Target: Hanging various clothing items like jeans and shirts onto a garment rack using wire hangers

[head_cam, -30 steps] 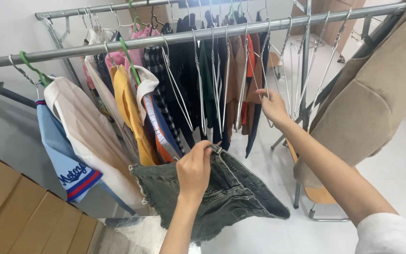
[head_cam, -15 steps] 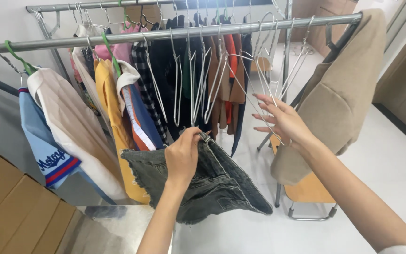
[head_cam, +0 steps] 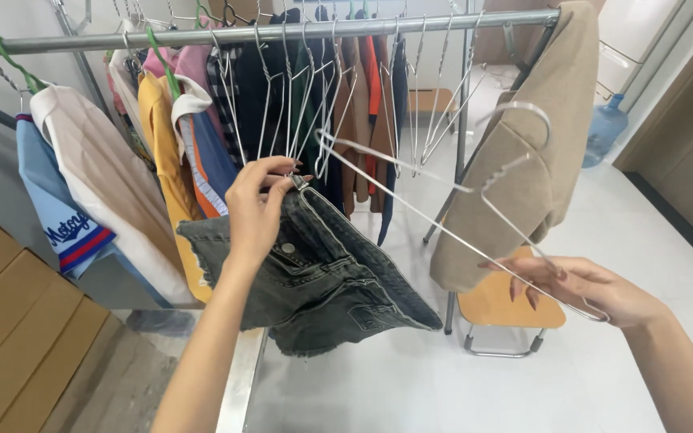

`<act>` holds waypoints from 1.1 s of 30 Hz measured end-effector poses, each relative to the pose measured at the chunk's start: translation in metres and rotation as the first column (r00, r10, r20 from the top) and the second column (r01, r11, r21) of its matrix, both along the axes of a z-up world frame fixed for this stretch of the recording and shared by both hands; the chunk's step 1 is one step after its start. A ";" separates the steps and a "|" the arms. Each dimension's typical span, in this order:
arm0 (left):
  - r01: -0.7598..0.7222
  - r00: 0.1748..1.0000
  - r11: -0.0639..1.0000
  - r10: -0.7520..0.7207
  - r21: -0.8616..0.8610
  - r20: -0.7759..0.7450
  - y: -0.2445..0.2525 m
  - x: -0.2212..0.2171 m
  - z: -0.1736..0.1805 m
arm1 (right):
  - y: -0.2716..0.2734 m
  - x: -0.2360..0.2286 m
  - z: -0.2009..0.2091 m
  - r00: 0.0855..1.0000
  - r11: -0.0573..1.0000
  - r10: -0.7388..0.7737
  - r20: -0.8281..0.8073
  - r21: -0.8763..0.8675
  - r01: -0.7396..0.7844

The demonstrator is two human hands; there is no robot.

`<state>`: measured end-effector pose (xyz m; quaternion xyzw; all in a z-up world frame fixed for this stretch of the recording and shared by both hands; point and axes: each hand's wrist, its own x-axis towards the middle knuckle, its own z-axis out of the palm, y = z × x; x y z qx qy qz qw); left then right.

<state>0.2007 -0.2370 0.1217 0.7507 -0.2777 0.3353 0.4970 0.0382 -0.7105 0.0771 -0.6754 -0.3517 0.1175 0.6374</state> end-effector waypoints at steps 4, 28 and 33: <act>0.001 0.998 1.000 -0.001 -0.001 -0.059 0.015 -0.004 -0.002 | -0.033 -0.006 -0.018 0.988 0.988 0.130 -0.079 -0.073 -0.136; 0.395 0.823 0.918 -0.365 -0.025 -0.436 0.052 -0.023 0.020 | -0.001 0.016 -0.016 0.974 0.894 -0.226 -0.002 -0.398 0.207; 0.421 0.815 0.907 -0.370 0.017 -0.445 0.034 -0.028 0.027 | 0.045 0.021 -0.034 0.695 0.635 -0.569 0.439 -0.301 0.711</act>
